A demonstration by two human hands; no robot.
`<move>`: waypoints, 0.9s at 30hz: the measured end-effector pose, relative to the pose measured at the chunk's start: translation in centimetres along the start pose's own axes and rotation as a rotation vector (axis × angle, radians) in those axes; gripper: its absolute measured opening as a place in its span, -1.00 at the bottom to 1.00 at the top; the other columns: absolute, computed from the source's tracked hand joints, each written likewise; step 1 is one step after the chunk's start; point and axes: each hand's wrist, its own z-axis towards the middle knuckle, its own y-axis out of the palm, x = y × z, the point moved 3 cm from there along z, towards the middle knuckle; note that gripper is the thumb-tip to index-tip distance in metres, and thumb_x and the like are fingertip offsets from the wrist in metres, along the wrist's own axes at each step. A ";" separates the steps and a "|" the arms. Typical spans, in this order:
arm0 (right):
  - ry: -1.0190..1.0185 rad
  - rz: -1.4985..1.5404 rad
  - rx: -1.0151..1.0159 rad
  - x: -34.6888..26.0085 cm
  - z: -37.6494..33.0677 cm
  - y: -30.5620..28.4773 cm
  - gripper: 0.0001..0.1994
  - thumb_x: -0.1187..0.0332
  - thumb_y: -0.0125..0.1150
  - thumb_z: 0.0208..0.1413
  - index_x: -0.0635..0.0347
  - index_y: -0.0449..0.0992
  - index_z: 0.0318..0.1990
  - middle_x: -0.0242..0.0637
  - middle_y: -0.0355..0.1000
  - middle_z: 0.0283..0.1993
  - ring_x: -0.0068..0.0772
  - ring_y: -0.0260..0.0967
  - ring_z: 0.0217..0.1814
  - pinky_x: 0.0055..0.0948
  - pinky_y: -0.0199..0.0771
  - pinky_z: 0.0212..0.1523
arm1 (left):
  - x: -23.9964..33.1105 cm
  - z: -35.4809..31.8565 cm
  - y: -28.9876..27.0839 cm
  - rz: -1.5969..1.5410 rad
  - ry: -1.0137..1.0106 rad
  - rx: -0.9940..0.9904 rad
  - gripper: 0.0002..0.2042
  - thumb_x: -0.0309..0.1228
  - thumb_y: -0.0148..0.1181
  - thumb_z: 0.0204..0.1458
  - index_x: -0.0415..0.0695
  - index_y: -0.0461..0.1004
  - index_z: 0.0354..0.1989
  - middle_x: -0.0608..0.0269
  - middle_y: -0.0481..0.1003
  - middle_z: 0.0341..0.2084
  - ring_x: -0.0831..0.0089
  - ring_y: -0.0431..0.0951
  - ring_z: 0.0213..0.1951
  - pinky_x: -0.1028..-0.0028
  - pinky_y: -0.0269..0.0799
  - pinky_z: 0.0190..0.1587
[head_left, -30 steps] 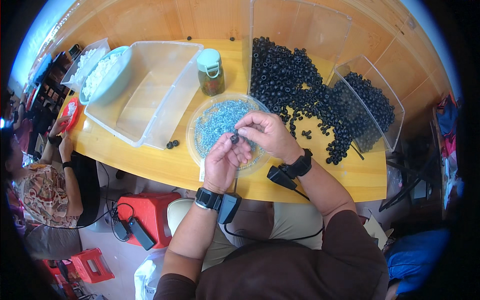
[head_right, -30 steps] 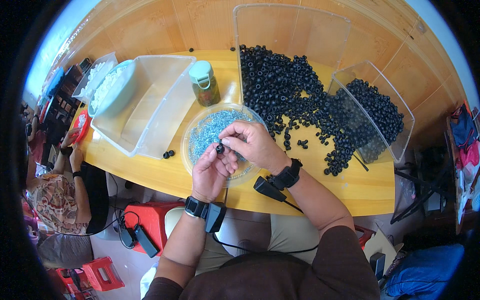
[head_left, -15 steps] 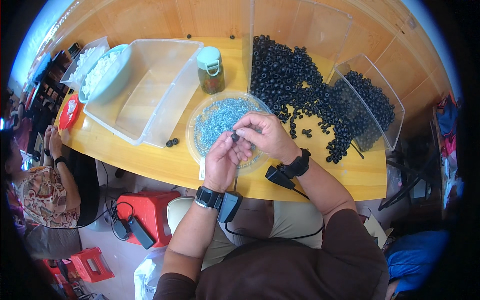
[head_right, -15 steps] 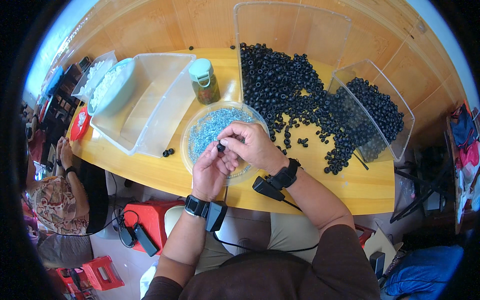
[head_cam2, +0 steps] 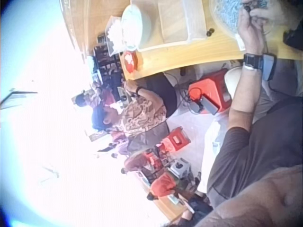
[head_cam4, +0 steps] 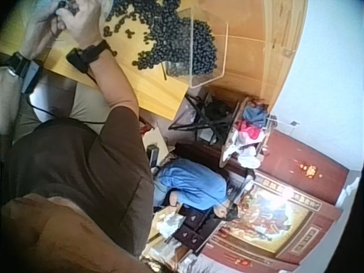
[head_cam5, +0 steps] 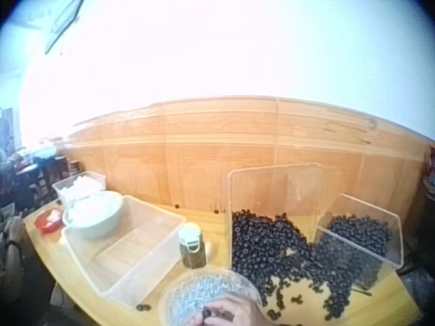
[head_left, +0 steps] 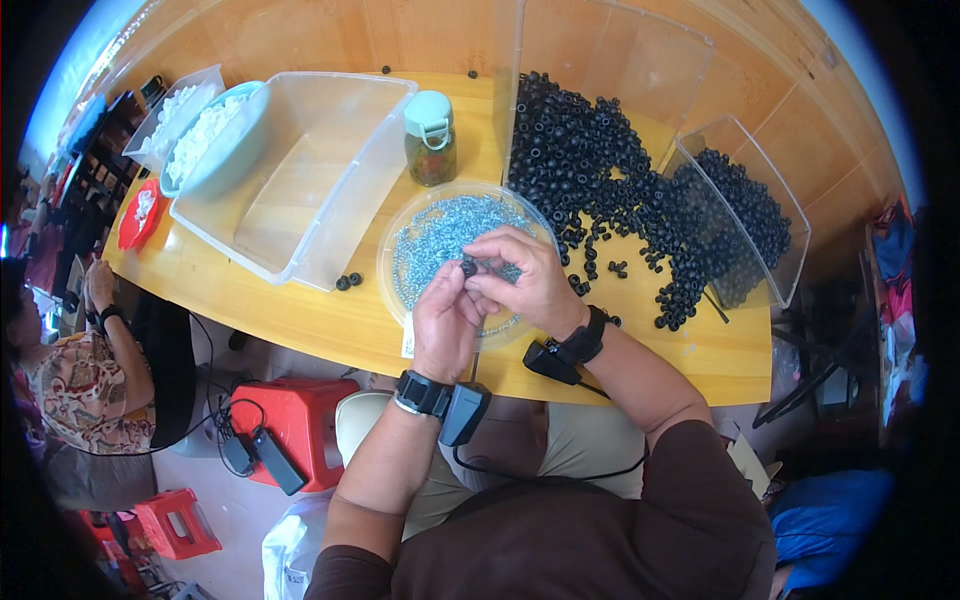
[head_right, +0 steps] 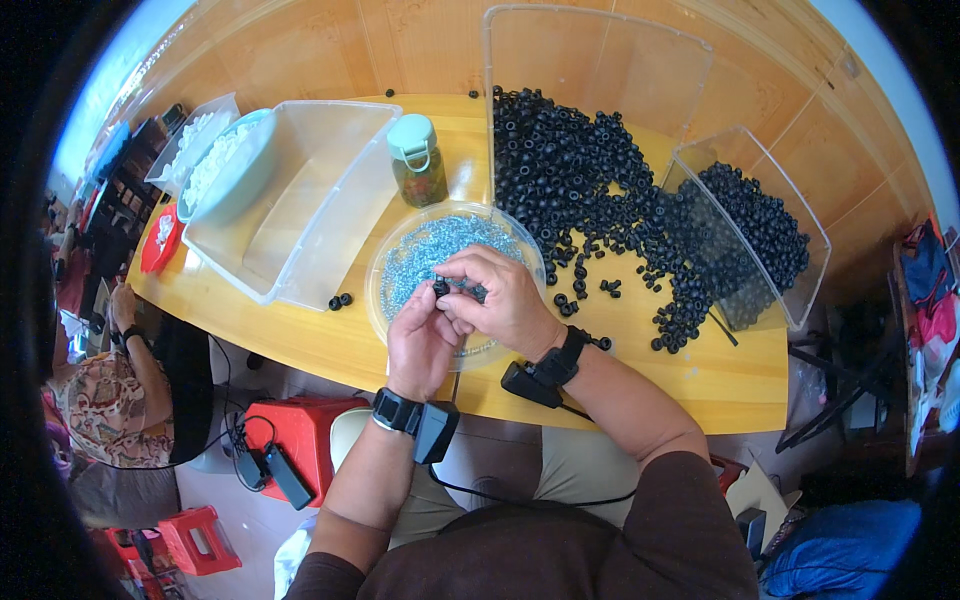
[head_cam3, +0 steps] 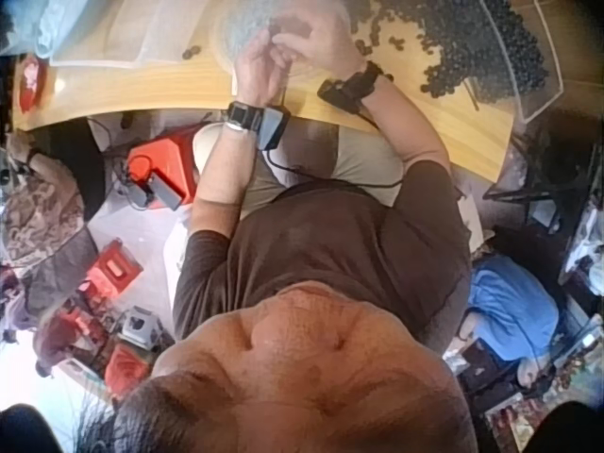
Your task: Assembling small plastic/rubber components by inserting blue beads into black grommet rings.
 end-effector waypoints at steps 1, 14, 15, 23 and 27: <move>-0.023 -0.039 0.019 0.1 0.0 0.0 -0.71 0.57 0.33 -0.16 0.27 0.55 -0.18 -0.24 0.48 -0.20 -0.46 0.41 -0.28 -0.54 0.45 -0.25 | -0.1 0.0 0.1 0.019 0.007 -0.006 -0.78 -0.35 -0.17 0.27 -0.22 0.34 -0.10 0.15 0.46 -0.22 0.46 0.49 -0.27 0.49 0.44 -0.22; -0.167 -0.136 0.022 -0.3 0.2 -0.4 -0.79 0.53 0.31 -0.15 0.24 0.53 -0.27 -0.20 0.50 -0.27 -0.22 0.46 -0.22 -0.37 0.49 -0.20 | 0.0 -0.6 0.8 0.399 0.116 0.083 -0.76 -0.35 -0.25 0.26 -0.21 0.35 -0.18 0.21 0.44 -0.33 0.54 0.43 -0.35 0.53 0.38 -0.26; -0.183 -0.141 0.016 -0.2 0.2 -0.3 -0.77 0.52 0.31 -0.15 0.23 0.52 -0.26 -0.20 0.49 -0.26 -0.22 0.46 -0.22 -0.37 0.49 -0.19 | 0.0 -0.6 0.8 0.363 0.130 0.084 -0.76 -0.36 -0.24 0.26 -0.22 0.35 -0.19 0.20 0.44 -0.33 0.52 0.44 -0.35 0.52 0.39 -0.25; -0.093 -0.082 0.035 -0.3 -0.1 0.3 -0.70 0.58 0.35 -0.19 0.25 0.51 -0.21 -0.24 0.47 -0.22 -0.41 0.44 -0.28 -0.50 0.48 -0.26 | 0.1 -0.6 1.5 0.266 0.087 0.101 -0.77 -0.38 -0.23 0.24 -0.27 0.33 -0.17 0.09 0.44 -0.29 0.41 0.46 -0.22 0.42 0.38 -0.11; -0.030 -0.020 0.032 0.0 -0.2 0.2 -0.71 0.59 0.34 -0.18 0.26 0.50 -0.22 -0.28 0.46 -0.23 -0.50 0.39 -0.35 -0.55 0.46 -0.32 | -0.2 -0.2 1.3 0.082 0.066 0.017 -0.78 -0.39 -0.20 0.22 -0.28 0.32 -0.15 0.07 0.44 -0.25 0.35 0.47 -0.16 0.40 0.37 -0.05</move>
